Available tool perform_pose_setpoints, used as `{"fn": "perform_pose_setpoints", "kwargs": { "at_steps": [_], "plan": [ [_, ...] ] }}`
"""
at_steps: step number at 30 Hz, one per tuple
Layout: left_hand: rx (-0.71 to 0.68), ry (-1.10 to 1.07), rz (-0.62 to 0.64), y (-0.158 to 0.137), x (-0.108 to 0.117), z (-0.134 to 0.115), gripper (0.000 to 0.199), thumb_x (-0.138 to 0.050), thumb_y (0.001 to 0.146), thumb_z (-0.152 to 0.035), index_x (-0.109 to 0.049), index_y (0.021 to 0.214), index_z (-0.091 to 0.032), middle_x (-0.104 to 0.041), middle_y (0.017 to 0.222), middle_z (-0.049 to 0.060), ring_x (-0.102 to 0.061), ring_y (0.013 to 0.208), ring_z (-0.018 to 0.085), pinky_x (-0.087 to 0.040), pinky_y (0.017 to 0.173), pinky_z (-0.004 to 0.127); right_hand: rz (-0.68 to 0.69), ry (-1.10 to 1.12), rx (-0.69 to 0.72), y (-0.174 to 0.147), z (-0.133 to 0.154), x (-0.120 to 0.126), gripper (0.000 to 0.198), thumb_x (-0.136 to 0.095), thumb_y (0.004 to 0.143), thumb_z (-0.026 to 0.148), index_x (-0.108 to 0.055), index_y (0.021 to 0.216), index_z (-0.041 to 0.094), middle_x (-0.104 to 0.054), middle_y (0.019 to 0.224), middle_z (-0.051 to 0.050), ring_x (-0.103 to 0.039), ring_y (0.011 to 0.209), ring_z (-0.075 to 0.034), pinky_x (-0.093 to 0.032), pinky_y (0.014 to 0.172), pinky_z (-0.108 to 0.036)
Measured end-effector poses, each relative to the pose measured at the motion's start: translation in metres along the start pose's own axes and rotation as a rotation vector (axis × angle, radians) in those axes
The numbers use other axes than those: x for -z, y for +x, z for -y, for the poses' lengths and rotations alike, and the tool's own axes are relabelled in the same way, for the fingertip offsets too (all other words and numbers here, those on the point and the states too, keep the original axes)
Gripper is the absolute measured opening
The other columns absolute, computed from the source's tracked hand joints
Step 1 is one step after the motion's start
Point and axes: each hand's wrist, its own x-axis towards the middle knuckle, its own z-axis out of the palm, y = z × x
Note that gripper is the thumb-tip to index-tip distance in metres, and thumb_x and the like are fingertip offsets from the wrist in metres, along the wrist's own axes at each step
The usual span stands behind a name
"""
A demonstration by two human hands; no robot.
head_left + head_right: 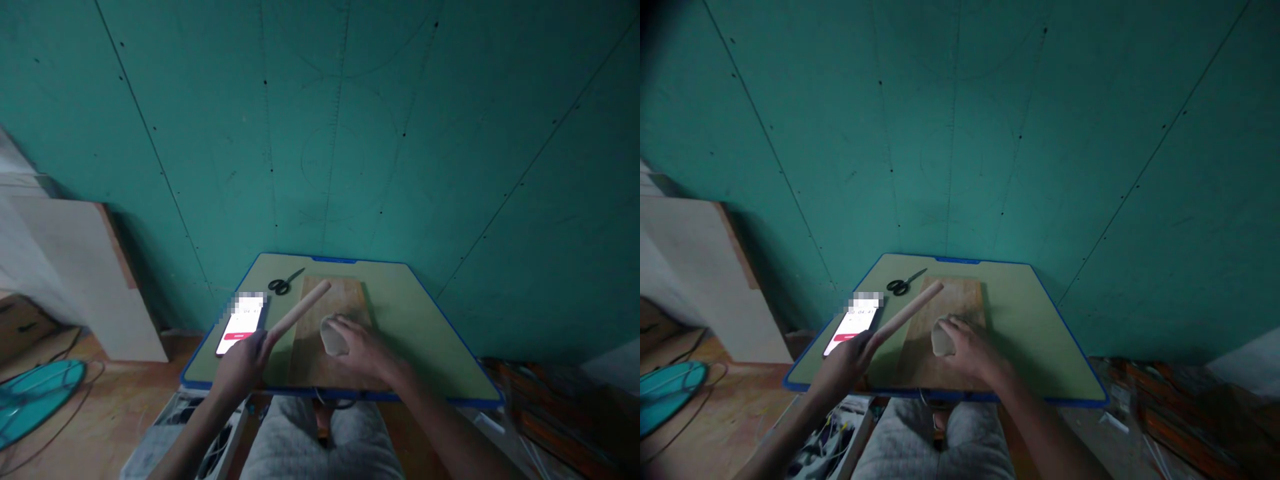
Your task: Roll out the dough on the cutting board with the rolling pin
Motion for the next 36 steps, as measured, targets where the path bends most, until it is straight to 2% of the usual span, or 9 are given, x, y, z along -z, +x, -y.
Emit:
{"fn": "perform_pose_setpoints", "kwargs": {
  "at_steps": [3, 7, 15, 20, 24, 27, 31, 34, 36],
  "plan": [
    [-0.008, -0.054, -0.013, 0.001, -0.002, 0.003, 0.037, -0.029, 0.097, -0.041, -0.057, 0.085, -0.019, -0.069, 0.078, 0.007, -0.065, 0.073, 0.02, -0.035, 0.059, 0.024, -0.146, 0.121, -0.073, 0.005, -0.019, 0.002, 0.033, -0.054, 0.084, 0.03, -0.068, 0.113, 0.021, -0.071, 0.111, -0.008, -0.067, 0.1, -0.022, -0.051, 0.089, -0.035],
    [-0.023, -0.096, -0.022, 0.003, -0.004, 0.007, 0.038, -0.029, 0.096, -0.043, -0.057, 0.084, -0.02, -0.069, 0.076, 0.006, -0.064, 0.071, 0.02, -0.034, 0.058, 0.025, -0.359, 0.32, -0.269, 0.006, -0.035, 0.001, 0.037, -0.048, 0.086, 0.044, -0.071, 0.086, 0.015, -0.074, 0.08, -0.008, -0.069, 0.076, -0.024, -0.054, 0.068, -0.032],
    [-0.049, -0.224, -0.046, 0.005, -0.009, 0.012, 0.052, -0.023, 0.087, -0.06, -0.053, 0.075, -0.02, -0.062, 0.066, 0.005, -0.058, 0.063, 0.02, -0.033, 0.055, 0.027, -0.402, 0.617, -0.27, 0.0, -0.025, -0.002, 0.048, -0.055, 0.08, 0.057, -0.071, 0.089, 0.012, -0.075, 0.086, -0.012, -0.069, 0.08, -0.027, -0.056, 0.07, -0.034],
    [-0.063, -0.261, -0.044, 0.005, -0.011, 0.011, 0.056, -0.023, 0.084, -0.066, -0.053, 0.072, -0.021, -0.057, 0.061, 0.003, -0.055, 0.058, 0.019, -0.031, 0.053, 0.027, -0.264, 0.346, -0.123, -0.007, -0.016, 0.001, 0.033, -0.047, 0.089, 0.032, -0.068, 0.113, 0.021, -0.072, 0.109, -0.007, -0.068, 0.098, -0.023, -0.054, 0.085, -0.034],
    [-0.071, -0.284, -0.058, 0.004, -0.011, 0.012, 0.056, -0.025, 0.084, -0.066, -0.055, 0.073, -0.02, -0.056, 0.06, 0.002, -0.054, 0.057, 0.019, -0.031, 0.053, 0.027, -0.176, 0.108, 0.002, -0.015, -0.011, -0.004, 0.051, -0.043, 0.084, 0.009, -0.06, 0.128, 0.028, -0.066, 0.123, -0.001, -0.064, 0.109, -0.017, -0.052, 0.094, -0.031],
    [-0.073, -0.299, -0.055, 0.004, -0.012, 0.013, 0.057, -0.026, 0.084, -0.067, -0.056, 0.073, -0.02, -0.057, 0.06, 0.002, -0.053, 0.057, 0.018, -0.031, 0.052, 0.027, -0.088, -0.022, 0.036, -0.026, 0.002, -0.007, 0.06, -0.045, 0.078, 0.002, -0.056, 0.133, 0.024, -0.059, 0.133, -0.004, -0.056, 0.121, -0.019, -0.044, 0.105, -0.035],
    [-0.076, -0.289, -0.05, 0.004, -0.014, 0.014, 0.058, -0.026, 0.084, -0.067, -0.057, 0.073, -0.019, -0.058, 0.06, 0.003, -0.053, 0.057, 0.019, -0.03, 0.052, 0.027, 0.06, -0.064, -0.042, -0.039, 0.028, 0.003, 0.059, -0.062, 0.078, 0.02, -0.053, 0.137, 0.017, -0.043, 0.147, -0.012, -0.036, 0.138, -0.027, -0.032, 0.113, -0.041],
    [-0.081, -0.272, -0.041, 0.004, -0.013, 0.012, 0.058, -0.026, 0.084, -0.066, -0.057, 0.073, -0.019, -0.059, 0.061, 0.004, -0.055, 0.058, 0.019, -0.03, 0.052, 0.027, 0.164, 0.009, -0.01, -0.035, 0.035, 0.016, 0.058, -0.062, 0.083, 0.037, -0.051, 0.138, 0.023, -0.042, 0.148, -0.008, -0.037, 0.137, -0.024, -0.031, 0.113, -0.039],
    [-0.089, -0.268, -0.037, 0.003, -0.013, 0.012, 0.058, -0.026, 0.084, -0.066, -0.057, 0.074, -0.019, -0.059, 0.061, 0.004, -0.055, 0.058, 0.019, -0.03, 0.053, 0.027, 0.143, 0.0, -0.016, -0.025, 0.033, 0.016, 0.056, -0.056, 0.087, 0.037, -0.048, 0.14, 0.022, -0.042, 0.149, -0.007, -0.035, 0.138, -0.023, -0.028, 0.114, -0.039]
  ]
}}
